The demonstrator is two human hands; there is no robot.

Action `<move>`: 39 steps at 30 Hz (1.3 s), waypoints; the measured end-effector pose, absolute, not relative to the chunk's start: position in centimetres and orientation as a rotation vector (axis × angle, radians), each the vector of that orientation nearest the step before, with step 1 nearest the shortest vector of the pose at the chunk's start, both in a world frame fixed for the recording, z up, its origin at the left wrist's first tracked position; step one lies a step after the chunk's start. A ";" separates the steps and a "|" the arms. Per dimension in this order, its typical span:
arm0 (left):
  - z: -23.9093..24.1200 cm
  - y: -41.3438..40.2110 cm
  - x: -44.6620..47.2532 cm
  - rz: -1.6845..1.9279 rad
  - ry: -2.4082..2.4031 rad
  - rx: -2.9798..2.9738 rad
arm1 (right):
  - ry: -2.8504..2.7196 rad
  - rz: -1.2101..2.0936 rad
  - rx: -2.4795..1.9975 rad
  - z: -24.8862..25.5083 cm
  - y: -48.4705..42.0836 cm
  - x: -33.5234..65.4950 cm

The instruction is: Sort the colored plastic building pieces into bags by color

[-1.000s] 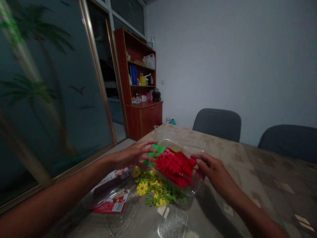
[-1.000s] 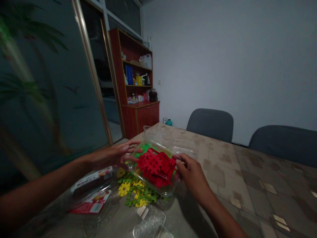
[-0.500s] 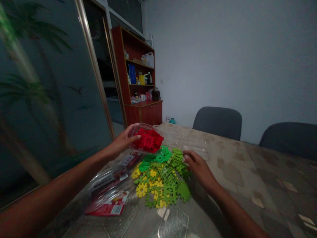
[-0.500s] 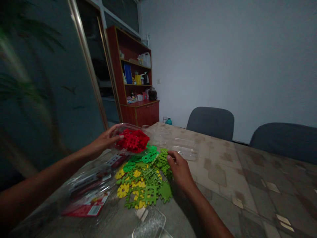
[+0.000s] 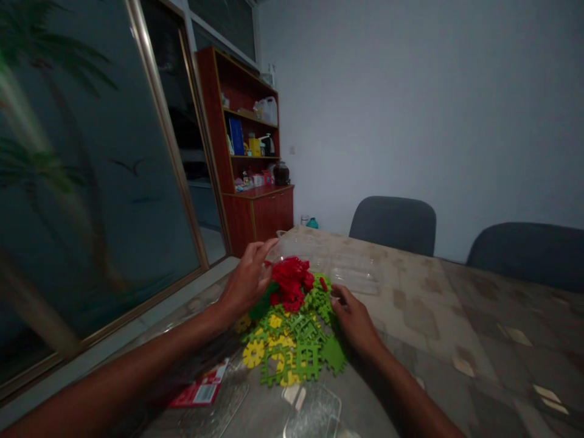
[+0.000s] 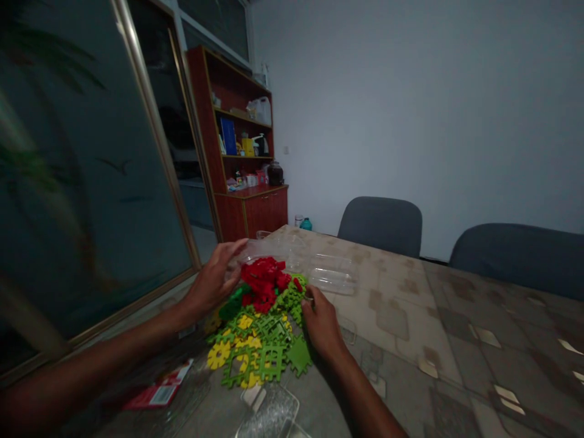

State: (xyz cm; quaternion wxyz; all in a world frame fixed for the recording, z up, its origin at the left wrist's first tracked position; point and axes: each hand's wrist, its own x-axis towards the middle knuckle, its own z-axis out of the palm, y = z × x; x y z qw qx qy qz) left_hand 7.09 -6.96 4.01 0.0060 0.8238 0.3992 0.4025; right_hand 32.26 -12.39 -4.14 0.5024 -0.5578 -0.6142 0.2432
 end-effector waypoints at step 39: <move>5.0 -12.3 15.9 1.091 0.876 2.222 | -1.408 0.275 -1.433 1.1 -12.1 38.6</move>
